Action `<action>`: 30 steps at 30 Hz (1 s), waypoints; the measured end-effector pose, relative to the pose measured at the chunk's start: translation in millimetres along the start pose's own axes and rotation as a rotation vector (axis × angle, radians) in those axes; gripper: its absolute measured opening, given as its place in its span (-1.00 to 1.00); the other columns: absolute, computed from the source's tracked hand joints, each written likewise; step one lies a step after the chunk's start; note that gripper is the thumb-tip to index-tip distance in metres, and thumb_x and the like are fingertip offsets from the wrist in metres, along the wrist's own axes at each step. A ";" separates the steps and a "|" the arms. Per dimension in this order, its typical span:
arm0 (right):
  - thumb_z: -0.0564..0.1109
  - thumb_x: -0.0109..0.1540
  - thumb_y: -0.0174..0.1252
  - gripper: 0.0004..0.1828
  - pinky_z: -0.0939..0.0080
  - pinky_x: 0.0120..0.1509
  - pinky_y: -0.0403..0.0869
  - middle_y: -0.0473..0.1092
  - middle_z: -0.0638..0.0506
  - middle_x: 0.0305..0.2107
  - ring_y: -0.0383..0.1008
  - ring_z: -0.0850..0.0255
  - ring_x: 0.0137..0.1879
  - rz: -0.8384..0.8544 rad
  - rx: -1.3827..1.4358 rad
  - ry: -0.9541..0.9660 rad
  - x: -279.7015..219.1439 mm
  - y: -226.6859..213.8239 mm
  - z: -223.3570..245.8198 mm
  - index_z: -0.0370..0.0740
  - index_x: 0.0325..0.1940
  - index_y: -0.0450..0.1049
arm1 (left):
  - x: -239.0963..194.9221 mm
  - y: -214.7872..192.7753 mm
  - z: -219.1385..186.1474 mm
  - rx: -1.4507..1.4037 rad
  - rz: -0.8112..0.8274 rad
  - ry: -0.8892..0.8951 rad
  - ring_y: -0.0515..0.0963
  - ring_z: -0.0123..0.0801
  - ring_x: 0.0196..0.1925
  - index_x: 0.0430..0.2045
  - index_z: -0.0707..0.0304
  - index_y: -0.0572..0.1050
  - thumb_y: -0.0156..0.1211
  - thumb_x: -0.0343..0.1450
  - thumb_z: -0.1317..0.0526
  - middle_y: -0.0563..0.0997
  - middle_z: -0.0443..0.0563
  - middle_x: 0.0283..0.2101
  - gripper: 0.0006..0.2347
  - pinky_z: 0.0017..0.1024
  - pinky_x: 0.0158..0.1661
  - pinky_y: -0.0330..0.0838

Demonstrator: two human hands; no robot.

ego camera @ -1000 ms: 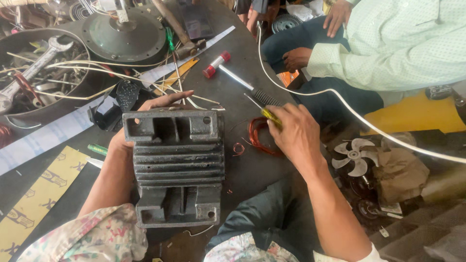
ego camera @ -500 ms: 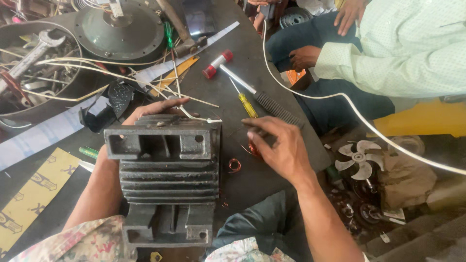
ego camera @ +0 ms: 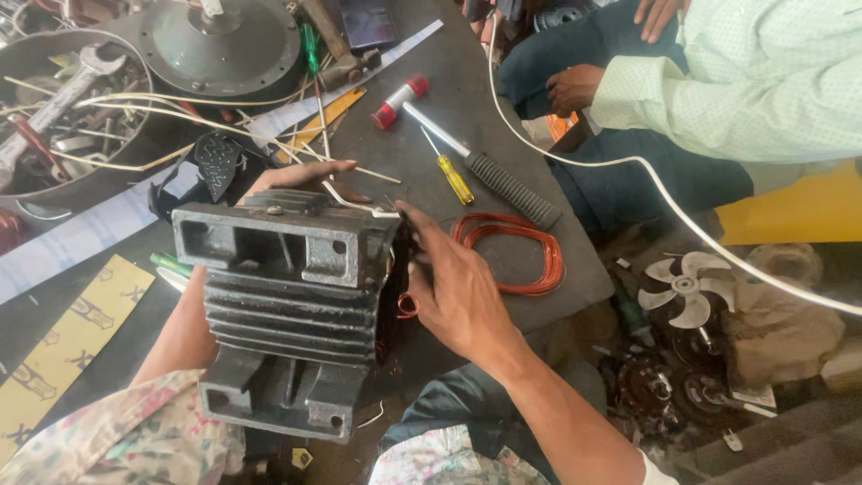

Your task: The person works on a metal electrical component, likely a motor or generator housing, by hand-winding copper wire into slots and using a rubber mallet to tap the windings into place. They also cut a strip of insulating tape with scissors and insert it into the component.

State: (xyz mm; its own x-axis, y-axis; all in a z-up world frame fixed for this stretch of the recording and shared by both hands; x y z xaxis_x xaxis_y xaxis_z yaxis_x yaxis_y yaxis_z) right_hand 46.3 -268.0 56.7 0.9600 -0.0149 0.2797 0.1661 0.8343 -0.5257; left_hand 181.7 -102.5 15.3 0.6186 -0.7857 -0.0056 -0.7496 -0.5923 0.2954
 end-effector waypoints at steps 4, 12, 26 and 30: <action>-0.31 0.19 0.16 -0.26 -0.02 0.10 0.54 0.49 -0.31 0.02 0.57 -0.19 0.08 -0.014 0.001 0.037 -19.5 -8.4 10.3 -0.22 0.47 0.18 | -18.3 40.1 -24.4 0.056 0.141 0.346 0.54 -0.07 0.33 0.32 0.36 0.27 0.28 0.50 -0.02 0.35 0.38 0.43 -0.42 -0.18 0.31 0.51; -0.23 0.12 0.36 -0.37 0.01 0.04 0.52 0.48 -0.18 -0.06 0.55 -0.12 0.01 -0.201 -0.202 -0.137 -28.9 -19.9 20.0 -0.23 0.26 0.35 | -12.2 54.7 -28.5 -0.083 0.132 0.278 0.52 0.00 0.32 0.32 0.39 0.25 0.33 0.48 0.04 0.29 0.43 0.46 -0.41 -0.11 0.29 0.52; -0.17 0.12 0.26 -0.92 0.08 -0.31 0.41 0.38 0.03 -0.32 0.45 0.10 -0.24 -0.017 -0.357 -0.595 -30.8 34.8 31.0 -0.11 -0.31 0.54 | -0.8 42.2 -17.2 0.010 0.117 0.080 0.57 -0.01 0.19 0.48 0.41 0.19 0.26 0.43 -0.01 0.44 0.55 0.20 -0.27 -0.22 0.16 0.55; -0.18 0.17 0.26 -0.95 0.10 -0.24 0.47 0.41 0.02 -0.29 0.49 0.09 -0.20 -0.028 -0.359 -0.526 -36.2 33.8 26.4 -0.12 -0.28 0.55 | -1.0 44.3 -10.2 -0.033 0.144 0.097 0.55 -0.01 0.21 0.48 0.40 0.17 0.28 0.42 -0.03 0.42 0.53 0.22 -0.25 -0.21 0.17 0.54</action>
State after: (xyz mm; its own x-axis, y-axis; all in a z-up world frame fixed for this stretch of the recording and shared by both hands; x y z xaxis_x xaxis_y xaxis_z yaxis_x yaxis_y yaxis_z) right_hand 11.2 -224.7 50.1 0.7301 0.3148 0.6066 0.3424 0.5996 -0.7233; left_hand 150.2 -126.2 38.2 0.5262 -0.8403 0.1304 -0.8249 -0.4672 0.3182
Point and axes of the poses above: each hand's wrist, its own x-axis towards the middle knuckle, its own y-axis out of the palm, z = x × y, the point moved 8 cm from there along x, towards the middle knuckle
